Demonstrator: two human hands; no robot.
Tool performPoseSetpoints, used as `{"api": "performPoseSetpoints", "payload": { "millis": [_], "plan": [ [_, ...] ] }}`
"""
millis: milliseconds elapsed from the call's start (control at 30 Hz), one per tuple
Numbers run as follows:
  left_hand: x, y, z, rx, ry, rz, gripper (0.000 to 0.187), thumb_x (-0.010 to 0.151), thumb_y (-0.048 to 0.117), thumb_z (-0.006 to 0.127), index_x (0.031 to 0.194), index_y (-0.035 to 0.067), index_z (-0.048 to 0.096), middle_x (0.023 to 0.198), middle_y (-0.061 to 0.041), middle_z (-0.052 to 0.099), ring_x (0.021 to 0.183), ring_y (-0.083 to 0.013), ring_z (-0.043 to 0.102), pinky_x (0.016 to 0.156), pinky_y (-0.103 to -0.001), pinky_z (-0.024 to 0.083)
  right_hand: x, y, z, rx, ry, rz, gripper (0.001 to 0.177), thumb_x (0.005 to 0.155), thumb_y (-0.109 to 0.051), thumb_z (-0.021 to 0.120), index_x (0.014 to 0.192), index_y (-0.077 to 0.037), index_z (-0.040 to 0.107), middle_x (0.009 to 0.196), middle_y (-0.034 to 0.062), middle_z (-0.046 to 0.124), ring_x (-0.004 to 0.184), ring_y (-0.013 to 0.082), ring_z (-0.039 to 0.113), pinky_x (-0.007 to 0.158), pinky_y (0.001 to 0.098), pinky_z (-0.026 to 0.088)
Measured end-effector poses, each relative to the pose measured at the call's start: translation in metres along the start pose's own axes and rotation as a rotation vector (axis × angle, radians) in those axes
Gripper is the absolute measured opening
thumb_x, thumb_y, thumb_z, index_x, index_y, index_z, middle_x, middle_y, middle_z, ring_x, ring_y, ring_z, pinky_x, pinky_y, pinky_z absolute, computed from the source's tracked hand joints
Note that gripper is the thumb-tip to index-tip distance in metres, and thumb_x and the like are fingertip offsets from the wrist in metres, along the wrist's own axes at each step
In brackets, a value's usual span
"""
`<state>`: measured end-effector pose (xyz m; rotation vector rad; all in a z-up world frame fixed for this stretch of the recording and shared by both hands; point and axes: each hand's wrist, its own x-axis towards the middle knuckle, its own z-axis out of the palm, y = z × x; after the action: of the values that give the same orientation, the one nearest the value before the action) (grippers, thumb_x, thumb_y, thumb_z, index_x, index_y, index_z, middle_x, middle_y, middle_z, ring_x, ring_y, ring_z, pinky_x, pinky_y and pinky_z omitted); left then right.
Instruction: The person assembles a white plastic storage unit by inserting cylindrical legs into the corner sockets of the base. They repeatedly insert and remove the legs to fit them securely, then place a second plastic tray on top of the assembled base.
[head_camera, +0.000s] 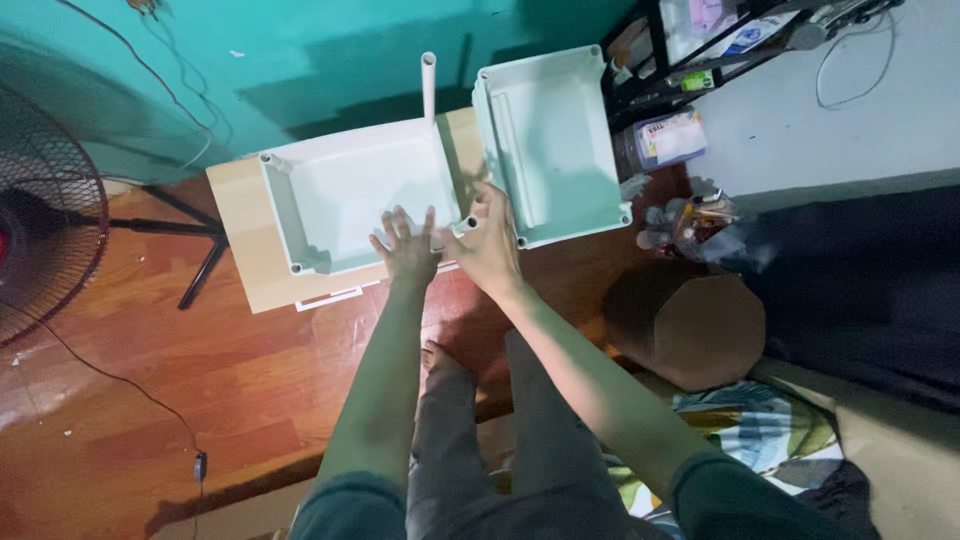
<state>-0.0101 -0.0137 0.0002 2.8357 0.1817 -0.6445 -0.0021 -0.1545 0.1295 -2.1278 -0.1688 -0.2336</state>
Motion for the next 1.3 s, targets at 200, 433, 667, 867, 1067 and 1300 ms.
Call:
{"api": "performPoseSetpoints", "payload": {
  "millis": [200, 433, 667, 867, 1067, 1300],
  "plan": [
    [-0.058, 0.021, -0.015, -0.369, 0.308, -0.105, 0.054, 0.084, 0.029, 0.071, 0.134, 0.016, 0.058, 0.137, -0.012, 0.060, 0.130, -0.0341, 0.044, 0.106, -0.051, 0.039, -0.022, 0.042, -0.056, -0.013, -0.127, 0.055, 0.061, 0.083, -0.018, 0.077, 0.131, 0.003, 0.046, 0.113, 0.0196, 0.058, 0.103, 0.0306, 0.062, 0.089, 0.0388, 0.053],
    [-0.112, 0.097, -0.060, -0.760, 0.383, -0.291, 0.022, 0.093, 0.024, 0.064, 0.109, 0.010, 0.069, 0.085, -0.014, 0.074, 0.078, -0.0257, 0.072, 0.073, -0.035, 0.055, -0.013, 0.107, -0.099, 0.151, -0.261, 0.250, 0.025, 0.088, -0.007, 0.068, 0.112, -0.005, 0.060, 0.101, 0.0128, 0.064, 0.082, 0.0195, 0.064, 0.071, 0.0288, 0.055],
    [-0.088, 0.164, -0.066, -1.081, 0.426, -0.134, 0.020, 0.095, 0.014, 0.058, 0.109, 0.001, 0.065, 0.087, -0.012, 0.073, 0.081, -0.0177, 0.073, 0.070, -0.031, 0.056, 0.021, 0.169, -0.108, 0.133, -0.367, 0.221, 0.016, 0.090, -0.005, 0.064, 0.105, -0.007, 0.061, 0.085, 0.0082, 0.066, 0.078, 0.0193, 0.065, 0.071, 0.0324, 0.053],
    [-0.055, 0.187, -0.068, -1.102, 0.352, -0.229, 0.021, 0.095, 0.012, 0.058, 0.109, -0.001, 0.066, 0.082, -0.011, 0.074, 0.072, -0.0139, 0.070, 0.067, -0.028, 0.055, 0.051, 0.203, -0.081, -0.020, -0.448, 0.256, 0.021, 0.084, -0.014, 0.067, 0.103, -0.008, 0.061, 0.088, 0.0098, 0.068, 0.080, 0.0266, 0.068, 0.073, 0.0370, 0.053],
    [-0.049, 0.190, -0.059, -1.196, 0.378, -0.274, 0.021, 0.097, 0.014, 0.056, 0.109, -0.001, 0.065, 0.080, -0.009, 0.072, 0.070, -0.0101, 0.067, 0.064, -0.025, 0.055, 0.070, 0.210, -0.053, -0.311, -0.505, 0.289, 0.027, 0.078, -0.029, 0.075, 0.092, -0.007, 0.066, 0.090, 0.0153, 0.068, 0.087, 0.0362, 0.065, 0.074, 0.0456, 0.050],
    [-0.064, 0.177, -0.039, -1.219, 0.382, -0.386, 0.025, 0.098, 0.019, 0.056, 0.110, -0.001, 0.065, 0.083, -0.010, 0.074, 0.066, -0.0128, 0.063, 0.062, -0.026, 0.052, 0.079, 0.207, -0.052, -0.404, -0.603, 0.397, 0.025, 0.077, -0.030, 0.074, 0.081, -0.006, 0.071, 0.084, 0.0176, 0.070, 0.084, 0.0359, 0.069, 0.078, 0.0451, 0.054]
  ]
}}
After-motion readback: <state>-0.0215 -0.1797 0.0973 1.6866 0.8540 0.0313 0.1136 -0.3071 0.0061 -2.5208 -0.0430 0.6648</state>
